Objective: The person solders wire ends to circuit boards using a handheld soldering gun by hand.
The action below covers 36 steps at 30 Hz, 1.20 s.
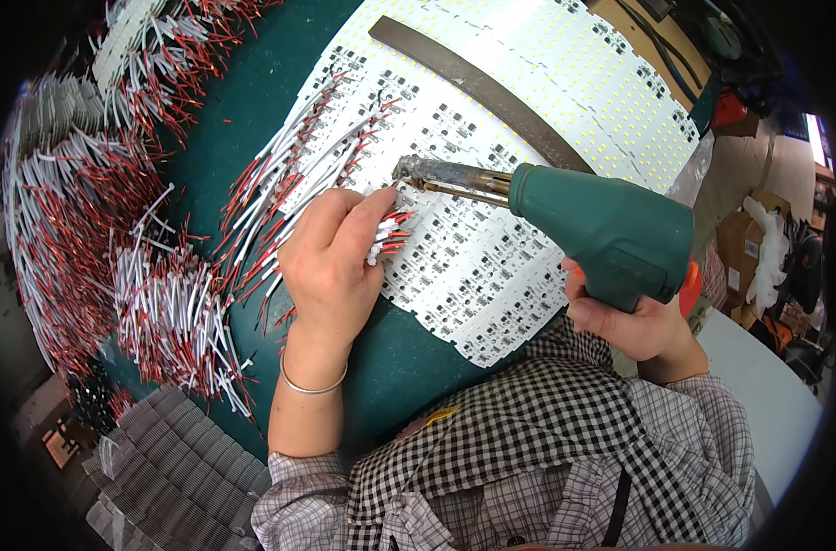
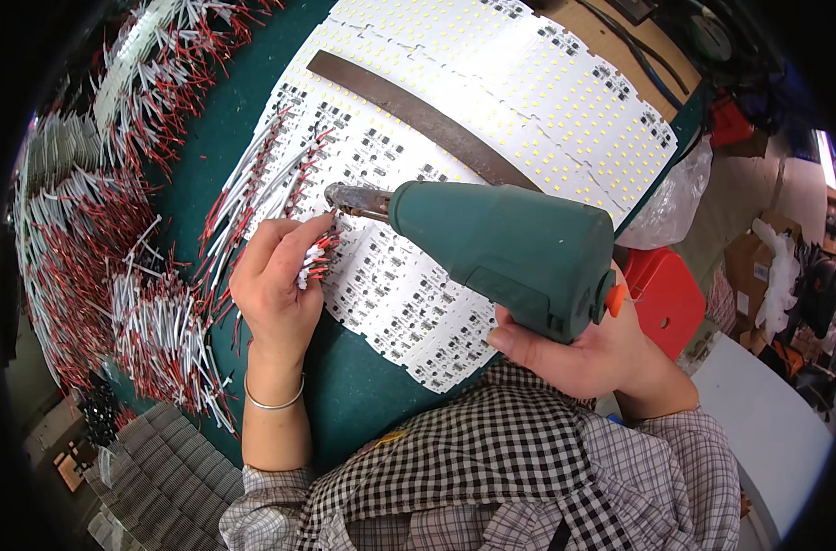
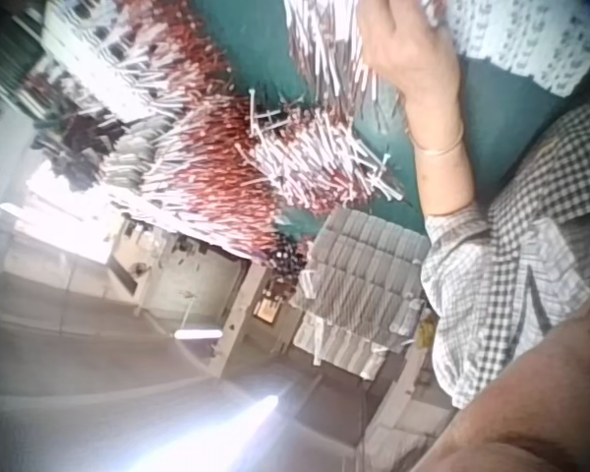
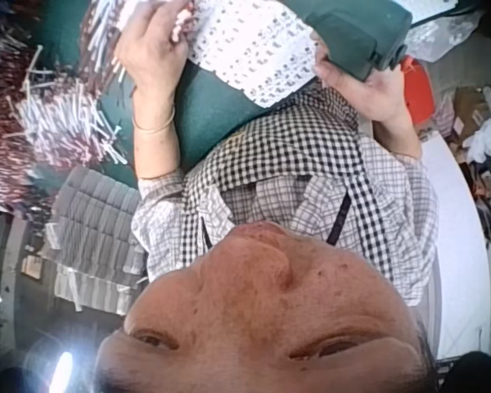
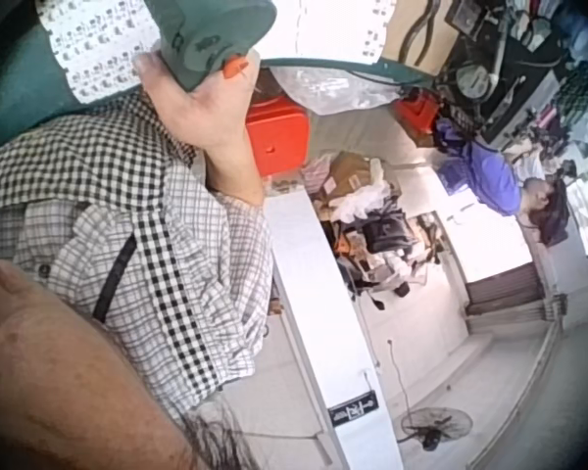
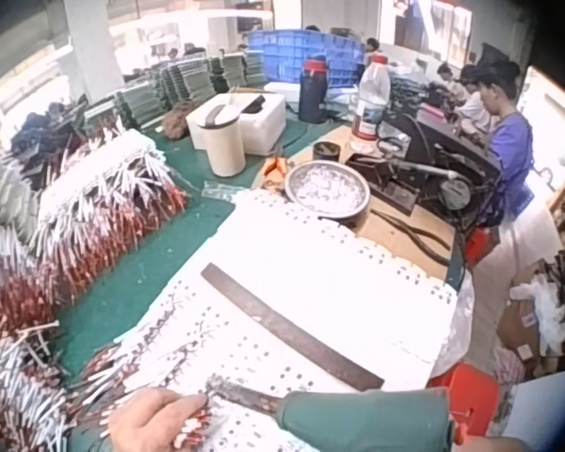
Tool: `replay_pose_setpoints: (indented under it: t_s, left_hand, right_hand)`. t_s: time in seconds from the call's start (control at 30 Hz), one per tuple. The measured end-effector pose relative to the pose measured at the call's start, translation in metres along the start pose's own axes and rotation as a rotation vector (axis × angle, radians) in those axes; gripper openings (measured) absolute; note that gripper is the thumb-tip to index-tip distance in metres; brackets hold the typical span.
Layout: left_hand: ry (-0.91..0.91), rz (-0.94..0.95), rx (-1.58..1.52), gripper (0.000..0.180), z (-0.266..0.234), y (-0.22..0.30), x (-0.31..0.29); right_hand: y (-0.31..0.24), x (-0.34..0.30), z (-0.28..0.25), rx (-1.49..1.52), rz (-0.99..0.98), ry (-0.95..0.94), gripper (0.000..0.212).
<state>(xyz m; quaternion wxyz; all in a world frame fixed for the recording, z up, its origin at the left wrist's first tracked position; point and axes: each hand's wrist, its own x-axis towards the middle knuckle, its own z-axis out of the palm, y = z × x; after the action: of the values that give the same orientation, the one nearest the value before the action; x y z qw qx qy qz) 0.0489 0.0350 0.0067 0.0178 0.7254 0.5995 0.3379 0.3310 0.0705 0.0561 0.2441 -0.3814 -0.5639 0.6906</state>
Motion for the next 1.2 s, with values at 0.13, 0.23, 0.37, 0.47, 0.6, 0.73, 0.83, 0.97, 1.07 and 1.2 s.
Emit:
replay_pose_setpoints:
  t_s: [0.13,0.23,0.37,0.47,0.6,0.73,0.83,0.97,1.07,1.2]
  left_hand:
    - [0.003,0.002,0.002,0.042,0.000,0.000,-0.001]
    - [-0.002,0.004,0.010,0.042,0.000,0.000,0.000]
    - [-0.008,-0.004,-0.001,0.042,-0.001,0.001,0.001]
    - [-0.011,-0.002,-0.001,0.042,-0.002,0.002,0.001]
    - [0.008,0.011,0.031,0.041,-0.001,0.001,-0.001]
    - [0.019,0.004,-0.005,0.040,0.002,0.000,0.001]
    - [-0.016,0.013,-0.079,0.042,0.003,-0.004,0.001]
    - [-0.041,0.003,-0.188,0.043,0.002,-0.009,0.005]
    - [-0.064,-0.015,-0.244,0.043,0.000,-0.009,0.006]
    - [-0.071,0.017,-0.230,0.045,0.001,-0.010,0.006]
  right_hand:
    - [0.003,0.002,-0.002,-0.028,-0.033,-0.012,0.029]
    - [0.005,0.002,-0.005,-0.139,-0.059,-0.041,0.028]
    - [-0.002,0.001,0.000,-0.063,-0.104,0.021,0.037]
    - [0.001,-0.003,-0.001,0.030,-0.087,0.103,0.055]
    - [0.002,-0.005,-0.004,0.028,-0.060,0.099,0.054]
    - [0.003,-0.006,-0.006,-0.038,-0.079,0.065,0.054]
    - [0.006,-0.006,-0.007,-0.045,-0.121,0.045,0.053]
    - [0.007,-0.012,-0.011,-0.066,-0.140,0.027,0.052]
    - [0.007,-0.017,-0.015,-0.110,-0.115,-0.013,0.050]
    - [0.001,-0.020,-0.008,-0.032,0.022,0.011,0.034]
